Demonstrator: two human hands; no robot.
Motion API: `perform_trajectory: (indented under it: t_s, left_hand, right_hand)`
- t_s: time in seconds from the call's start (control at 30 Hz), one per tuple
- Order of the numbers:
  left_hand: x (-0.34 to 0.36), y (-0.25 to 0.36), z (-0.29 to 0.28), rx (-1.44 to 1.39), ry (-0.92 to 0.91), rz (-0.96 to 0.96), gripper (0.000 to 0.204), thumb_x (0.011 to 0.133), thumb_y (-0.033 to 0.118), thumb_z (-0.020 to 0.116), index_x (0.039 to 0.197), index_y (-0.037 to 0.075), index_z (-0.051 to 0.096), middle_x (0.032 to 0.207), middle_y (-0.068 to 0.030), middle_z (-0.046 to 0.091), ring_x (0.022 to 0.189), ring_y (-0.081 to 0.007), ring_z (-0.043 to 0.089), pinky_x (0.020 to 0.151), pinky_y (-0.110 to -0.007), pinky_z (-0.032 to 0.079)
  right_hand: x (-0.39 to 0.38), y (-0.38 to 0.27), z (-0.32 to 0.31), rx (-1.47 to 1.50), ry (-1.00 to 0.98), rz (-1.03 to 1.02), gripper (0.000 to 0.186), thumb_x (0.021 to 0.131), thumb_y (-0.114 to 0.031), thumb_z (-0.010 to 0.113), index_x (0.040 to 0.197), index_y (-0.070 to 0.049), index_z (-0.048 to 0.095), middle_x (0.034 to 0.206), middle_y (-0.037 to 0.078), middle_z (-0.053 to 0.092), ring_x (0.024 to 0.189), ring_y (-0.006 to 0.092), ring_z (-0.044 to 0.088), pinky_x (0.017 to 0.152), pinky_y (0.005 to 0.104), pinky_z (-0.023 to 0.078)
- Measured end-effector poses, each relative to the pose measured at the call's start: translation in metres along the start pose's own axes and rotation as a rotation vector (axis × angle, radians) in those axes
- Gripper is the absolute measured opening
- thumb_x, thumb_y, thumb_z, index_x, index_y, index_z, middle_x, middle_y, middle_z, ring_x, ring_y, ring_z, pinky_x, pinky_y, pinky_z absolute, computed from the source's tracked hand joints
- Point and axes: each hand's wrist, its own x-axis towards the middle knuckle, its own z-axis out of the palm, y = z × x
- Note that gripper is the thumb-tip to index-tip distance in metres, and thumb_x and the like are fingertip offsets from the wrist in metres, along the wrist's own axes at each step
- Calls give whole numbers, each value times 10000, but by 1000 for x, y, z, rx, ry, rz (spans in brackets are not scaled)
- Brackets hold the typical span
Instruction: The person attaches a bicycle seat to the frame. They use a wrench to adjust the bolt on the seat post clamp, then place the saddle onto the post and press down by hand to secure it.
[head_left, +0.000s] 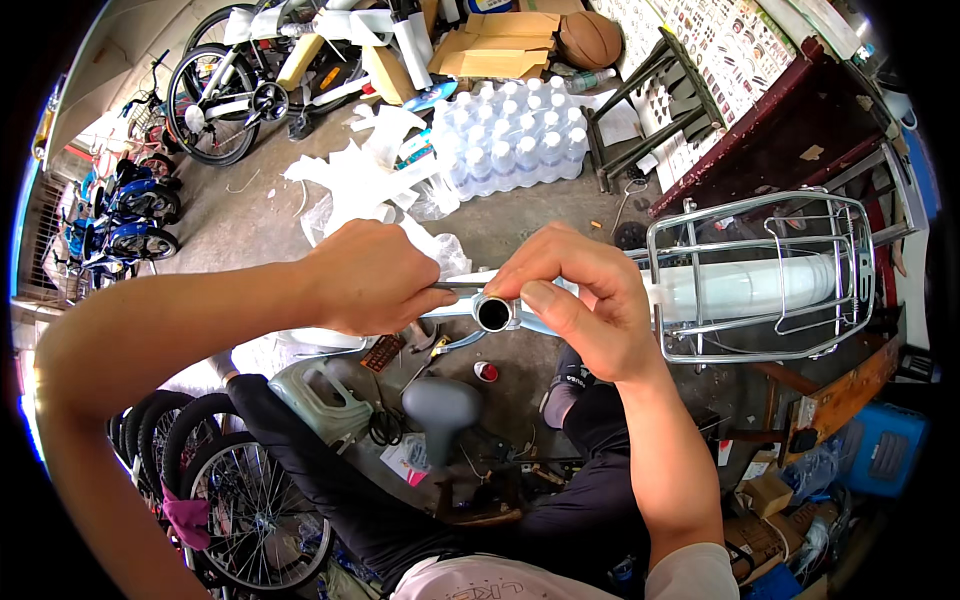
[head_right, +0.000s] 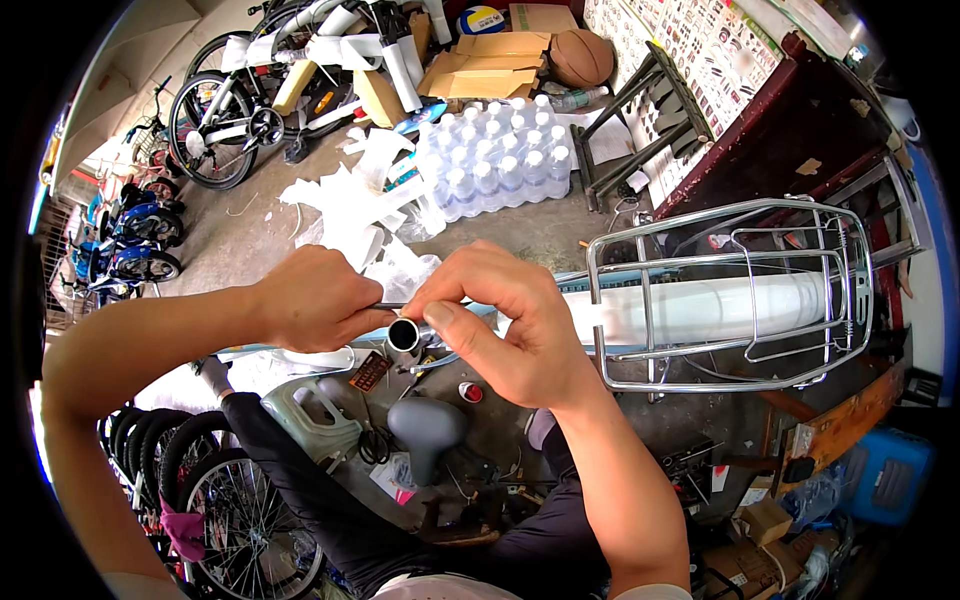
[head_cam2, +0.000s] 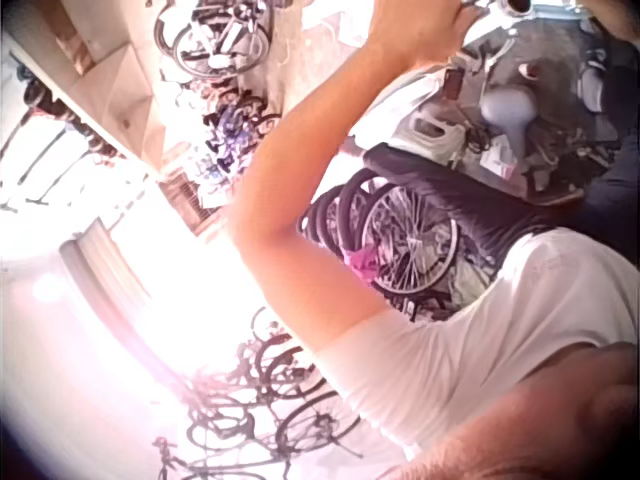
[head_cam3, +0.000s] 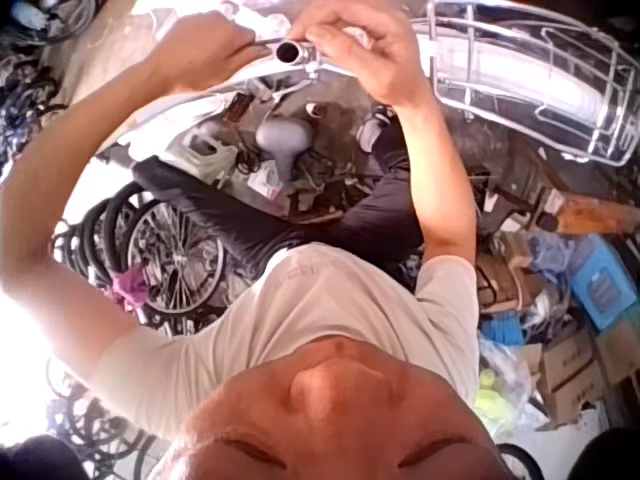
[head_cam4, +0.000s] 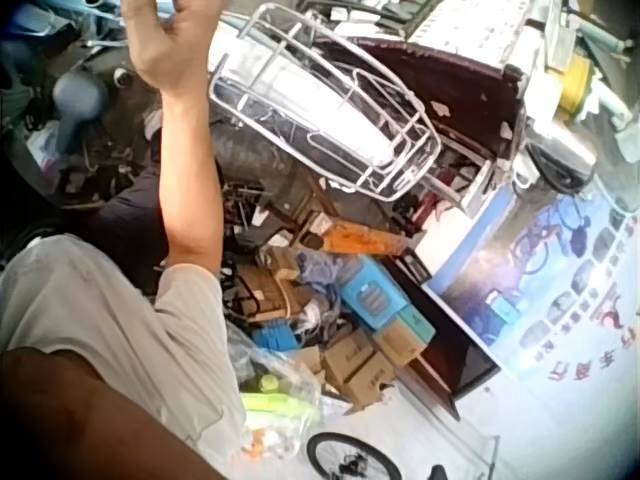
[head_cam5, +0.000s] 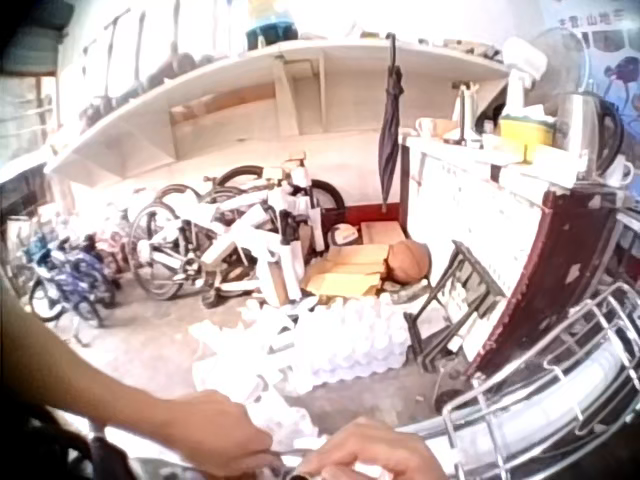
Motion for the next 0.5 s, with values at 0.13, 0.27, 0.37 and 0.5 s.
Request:
perform_trajectory:
  t_s: [0.13,0.27,0.37,0.5]
  left_hand:
    - [19,-22,42,-81,72,65,445,990,426,541,762,65,665,650,-156,636,639,-391,640,584,-502,481]
    - [45,-37,122,-325,712,307,354,928,347,669,719,75,581,586,-143,539,538,-355,579,512,-461,437]
    - [41,-31,120,-364,684,256,344,951,339,641,753,63,583,606,-147,557,582,-358,599,544,-469,450]
    - [19,-33,81,-269,497,100,327,963,351,625,811,61,617,657,-158,616,636,-376,624,580,-487,467]
  right_hand:
    - [1,-5,-11,-84,-81,16,132,870,-33,585,909,20,699,940,123,720,900,197,647,808,321,472]
    - [1,1,-2,45,-15,-40,120,926,-74,596,848,-2,654,870,72,692,832,180,610,787,316,445]
    - [1,1,-5,57,-28,29,119,928,-94,619,871,-6,674,872,66,690,838,173,612,798,310,452]
    - [0,3,-9,-1,-19,-31,94,904,-93,650,871,-27,708,898,53,709,888,176,608,849,310,450]
